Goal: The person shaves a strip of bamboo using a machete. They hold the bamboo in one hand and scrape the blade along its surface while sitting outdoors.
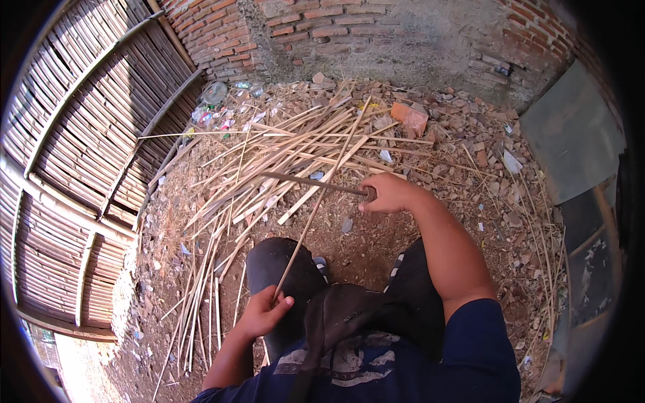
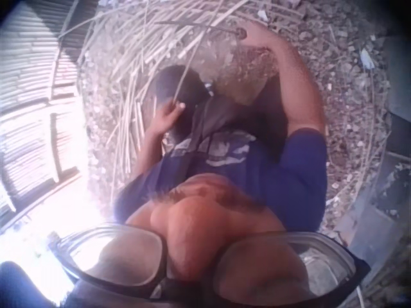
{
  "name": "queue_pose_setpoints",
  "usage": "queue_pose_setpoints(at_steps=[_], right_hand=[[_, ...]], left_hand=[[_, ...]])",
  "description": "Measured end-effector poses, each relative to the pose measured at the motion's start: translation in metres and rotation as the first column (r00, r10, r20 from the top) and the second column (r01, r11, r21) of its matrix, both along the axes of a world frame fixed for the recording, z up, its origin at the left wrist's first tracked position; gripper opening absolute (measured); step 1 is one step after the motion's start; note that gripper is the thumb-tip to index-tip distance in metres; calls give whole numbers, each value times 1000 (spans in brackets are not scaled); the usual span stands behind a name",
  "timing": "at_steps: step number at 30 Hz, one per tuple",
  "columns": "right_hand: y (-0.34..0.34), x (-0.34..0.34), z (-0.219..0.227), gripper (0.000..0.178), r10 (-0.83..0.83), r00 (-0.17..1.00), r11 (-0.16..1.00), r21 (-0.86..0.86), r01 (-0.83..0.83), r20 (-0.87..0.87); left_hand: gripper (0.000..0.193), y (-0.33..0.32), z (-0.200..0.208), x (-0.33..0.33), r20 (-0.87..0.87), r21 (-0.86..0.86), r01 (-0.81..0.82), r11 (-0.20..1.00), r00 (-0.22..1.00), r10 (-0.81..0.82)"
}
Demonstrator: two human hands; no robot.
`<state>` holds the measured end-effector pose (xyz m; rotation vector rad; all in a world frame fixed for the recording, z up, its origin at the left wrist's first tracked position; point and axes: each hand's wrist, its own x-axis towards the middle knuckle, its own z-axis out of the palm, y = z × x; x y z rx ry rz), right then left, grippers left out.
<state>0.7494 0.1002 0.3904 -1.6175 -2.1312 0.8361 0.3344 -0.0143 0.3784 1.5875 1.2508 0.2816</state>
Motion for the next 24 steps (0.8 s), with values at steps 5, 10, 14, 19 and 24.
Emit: queue_pose_setpoints(at_steps=[5, 10, 14, 19, 24], right_hand=[[-1, 10, 13, 37, -209, 975, 978, 20, 208, 74], [-20, -42, 26, 36, 230, 959, 973, -35, -227, 163], [9, 1, -14, 35, 42, 999, 997, -59, -41, 21], [5, 17, -6, 40, -171, 980, 985, -7, 173, 100], [-18, -37, 29, 43, 240, 943, 966, -158, -206, 233]], left_hand=[[31, -8, 0, 12, -84, 111, -56, 992, 994, 65], [39, -9, -3, 13, -133, 168, -42, 985, 989, 65], [39, -6, 0, 8, -72, 93, -56, 994, 995, 63], [39, -2, -1, 10, -61, 93, -49, 994, 997, 55], [34, 14, -1, -1, 22, -49, 70, 996, 997, -69]])
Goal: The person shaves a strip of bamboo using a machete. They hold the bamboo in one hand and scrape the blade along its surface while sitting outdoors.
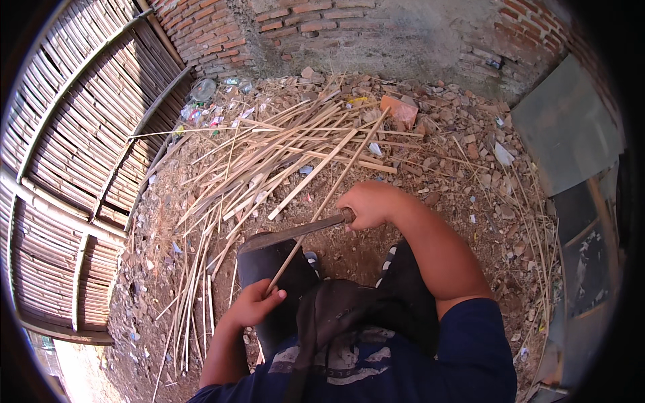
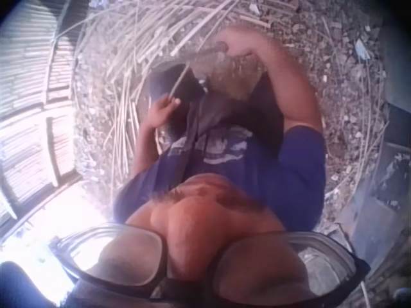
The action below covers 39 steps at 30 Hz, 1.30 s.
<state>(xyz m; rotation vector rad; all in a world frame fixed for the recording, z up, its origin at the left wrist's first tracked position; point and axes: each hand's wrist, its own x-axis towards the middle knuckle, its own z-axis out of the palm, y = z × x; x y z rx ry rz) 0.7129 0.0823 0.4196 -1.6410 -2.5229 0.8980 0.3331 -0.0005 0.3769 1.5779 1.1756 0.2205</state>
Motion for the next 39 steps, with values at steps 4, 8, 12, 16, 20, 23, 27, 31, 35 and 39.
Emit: queue_pose_setpoints(at_steps=[4, 8, 12, 16, 20, 23, 27, 31, 35, 39], right_hand=[[25, 54, -42, 46, -246, 947, 969, -37, 244, -207], [33, 52, -38, 56, -296, 948, 952, 52, 303, -115], [5, -14, -15, 34, 23, 999, 971, 237, -13, -43], [20, 14, -27, 34, -126, 981, 990, 45, 134, -146], [37, 66, -71, 33, -439, 851, 831, 230, 507, -289], [33, 41, -59, 33, -312, 922, 912, 199, 358, -227], [5, -18, -13, 33, 60, 998, 977, 205, -56, -11], [22, 18, -34, 35, -115, 978, 988, 86, 131, -172], [26, 46, -24, 37, -400, 889, 887, 151, 437, -223], [9, 20, -20, 36, -230, 962, 947, 195, 257, -147]], left_hand=[[30, 12, 8, -9, 193, -407, -102, 908, 962, 194], [29, 14, -3, -15, 309, -417, -38, 908, 934, 181], [27, 14, -4, -22, 321, -475, -10, 880, 929, 184], [28, 16, -2, -21, 288, -448, 40, 893, 952, 103], [29, 17, 8, -13, 260, -424, 14, 906, 960, 107], [29, 17, 3, -15, 265, -480, -25, 877, 949, 172], [29, 17, -3, -21, 312, -498, 7, 867, 935, 172], [28, 15, -4, -23, 312, -470, 13, 883, 938, 152], [26, 13, -5, -17, 349, -460, -22, 888, 915, 203], [25, 16, -7, -16, 375, -498, 10, 867, 904, 205]])
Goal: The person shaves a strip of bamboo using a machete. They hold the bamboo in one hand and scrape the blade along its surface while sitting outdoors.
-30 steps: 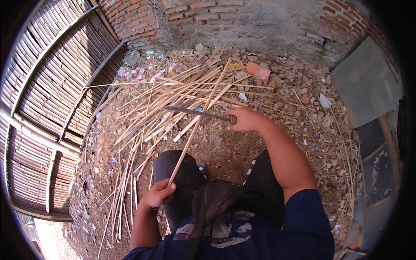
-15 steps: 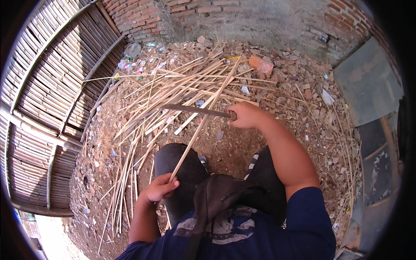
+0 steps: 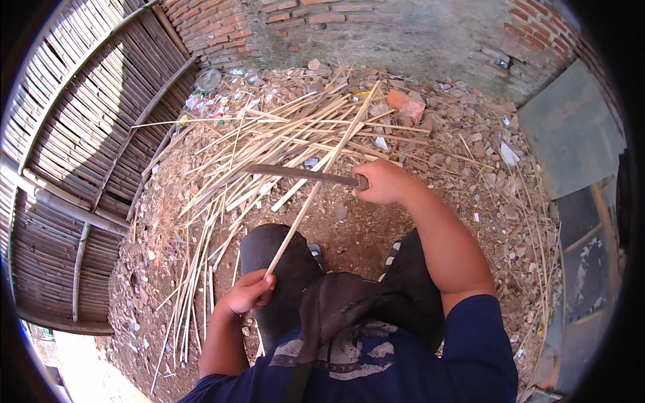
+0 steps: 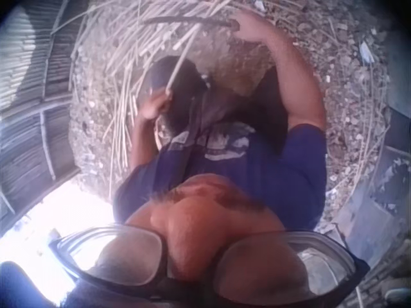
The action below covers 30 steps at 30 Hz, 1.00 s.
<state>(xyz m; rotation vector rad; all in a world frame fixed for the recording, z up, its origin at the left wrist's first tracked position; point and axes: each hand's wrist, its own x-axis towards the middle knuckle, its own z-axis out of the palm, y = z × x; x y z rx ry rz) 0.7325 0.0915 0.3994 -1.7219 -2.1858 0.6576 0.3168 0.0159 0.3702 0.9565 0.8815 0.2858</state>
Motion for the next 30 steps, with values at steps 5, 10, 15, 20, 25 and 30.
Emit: queue_pose_setpoints(at_steps=[5, 10, 15, 20, 25, 30], right_hand=[[-5, -20, 7, 36, 189, 981, 982, -8, -188, 53], [10, 39, -4, 41, -194, 979, 981, -29, 192, -58], [-6, 31, 13, 42, -201, 973, 977, 53, 208, -113], [-17, 7, 20, 36, 55, 993, 978, 205, -32, -108], [-15, 0, 13, 36, 141, 989, 973, 188, -130, -45], [-4, 22, -1, 36, -18, 988, 997, 66, 29, -154]], left_hand=[[25, -7, 8, 4, -93, 131, 33, 991, 995, -21], [24, -12, 8, 6, -59, 129, -37, 991, 997, 45], [28, -18, 16, 14, -124, 335, 28, 942, 992, 15], [28, -10, 41, 39, -247, 480, 55, 876, 966, 75], [26, -1, 19, 63, -115, 492, -74, 868, 982, 149], [27, 8, -1, 76, -116, 391, -111, 914, 979, 168]])
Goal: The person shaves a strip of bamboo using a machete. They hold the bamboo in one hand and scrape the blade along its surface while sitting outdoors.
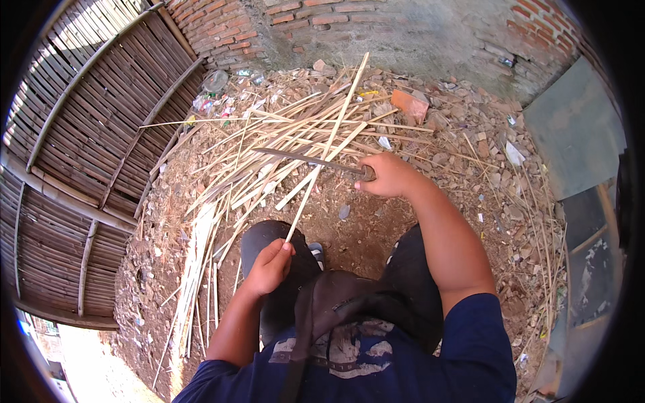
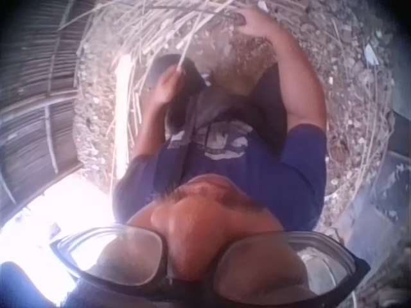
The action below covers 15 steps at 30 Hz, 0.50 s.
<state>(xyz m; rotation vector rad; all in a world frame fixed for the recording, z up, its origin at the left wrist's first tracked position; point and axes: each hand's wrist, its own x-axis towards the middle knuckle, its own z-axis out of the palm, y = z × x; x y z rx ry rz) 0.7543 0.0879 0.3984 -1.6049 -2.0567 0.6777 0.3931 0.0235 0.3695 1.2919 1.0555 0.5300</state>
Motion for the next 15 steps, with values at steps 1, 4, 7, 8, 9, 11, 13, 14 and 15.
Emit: queue_pose_setpoints(at_steps=[1, 4, 7, 8, 9, 11, 13, 14, 15], right_hand=[[-2, -1, -1, 36, 8, 1000, 1000, -8, -8, 5], [-6, -17, 4, 38, 60, 993, 997, -49, -55, 105], [-11, -46, 13, 35, 230, 938, 972, -115, -207, 258], [-11, -51, 12, 38, 253, 932, 967, -104, -234, 258], [-4, -44, 2, 40, 265, 951, 959, -145, -243, 162], [18, -22, -32, 43, 273, 961, 933, -231, -275, -41], [19, -26, -27, 44, 192, 981, 953, -235, -192, -26], [19, -29, -31, 44, 170, 985, 962, -219, -164, 10], [17, -36, -27, 43, 151, 988, 970, -197, -140, 42]], left_hand=[[27, 1, 0, 0, 16, -26, 3, 1000, 1000, -2], [30, 5, -3, -2, 82, -89, 13, 996, 997, -6], [27, 3, 5, -3, -67, -36, 49, 998, 996, -51], [25, 4, 4, -6, -92, 31, 73, 997, 993, -70], [24, 5, 2, -5, -112, 96, 111, 989, 989, -100], [24, 6, -4, -4, -109, 125, 126, 984, 988, -113], [25, 9, -6, -2, -53, 86, 63, 994, 997, -59], [25, 8, -5, 0, -113, 124, 64, 990, 992, -50], [25, 6, -4, -1, -130, 146, 53, 988, 991, -34]])
